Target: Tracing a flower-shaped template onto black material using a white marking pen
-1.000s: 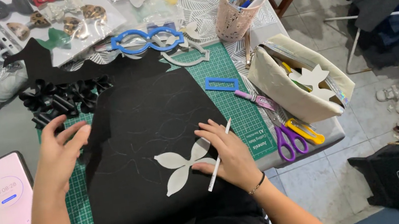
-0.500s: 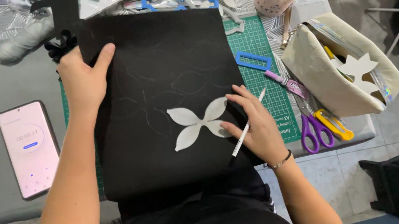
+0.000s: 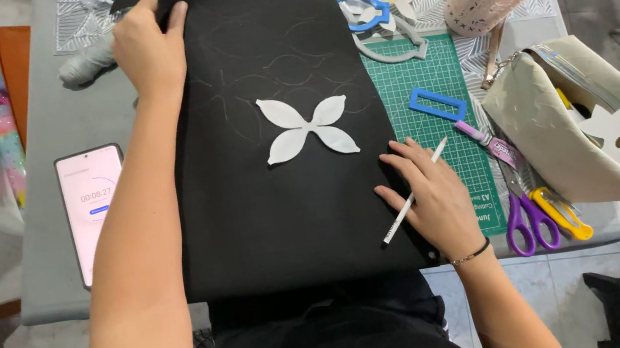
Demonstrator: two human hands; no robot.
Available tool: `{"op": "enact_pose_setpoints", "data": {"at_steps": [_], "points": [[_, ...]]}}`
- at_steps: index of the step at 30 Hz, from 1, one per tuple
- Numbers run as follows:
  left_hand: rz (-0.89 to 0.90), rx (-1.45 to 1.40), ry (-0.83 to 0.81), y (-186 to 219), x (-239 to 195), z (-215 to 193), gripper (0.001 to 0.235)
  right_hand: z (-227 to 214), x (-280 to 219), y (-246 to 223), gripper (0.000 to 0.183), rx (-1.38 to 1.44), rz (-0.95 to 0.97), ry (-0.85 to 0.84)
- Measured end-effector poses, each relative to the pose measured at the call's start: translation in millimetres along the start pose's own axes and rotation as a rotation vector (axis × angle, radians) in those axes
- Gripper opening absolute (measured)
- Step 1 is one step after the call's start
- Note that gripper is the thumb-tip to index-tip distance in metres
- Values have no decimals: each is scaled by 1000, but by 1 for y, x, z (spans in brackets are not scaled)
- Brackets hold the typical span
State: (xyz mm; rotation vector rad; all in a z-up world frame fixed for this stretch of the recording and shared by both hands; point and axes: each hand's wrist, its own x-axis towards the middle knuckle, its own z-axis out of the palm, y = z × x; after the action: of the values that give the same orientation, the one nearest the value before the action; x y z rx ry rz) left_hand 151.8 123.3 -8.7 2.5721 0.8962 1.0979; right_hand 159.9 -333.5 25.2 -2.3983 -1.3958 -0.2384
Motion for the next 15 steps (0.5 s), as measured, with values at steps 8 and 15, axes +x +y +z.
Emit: {"op": "enact_pose_setpoints", "data": {"at_steps": [8,15], "points": [[89,75,117,25,-20,-29,47,7,-3,-15,41,104,-61,-22],[493,-243,-350,94,-79,-76,35,18,-4,-17,35,21,30,67]]}}
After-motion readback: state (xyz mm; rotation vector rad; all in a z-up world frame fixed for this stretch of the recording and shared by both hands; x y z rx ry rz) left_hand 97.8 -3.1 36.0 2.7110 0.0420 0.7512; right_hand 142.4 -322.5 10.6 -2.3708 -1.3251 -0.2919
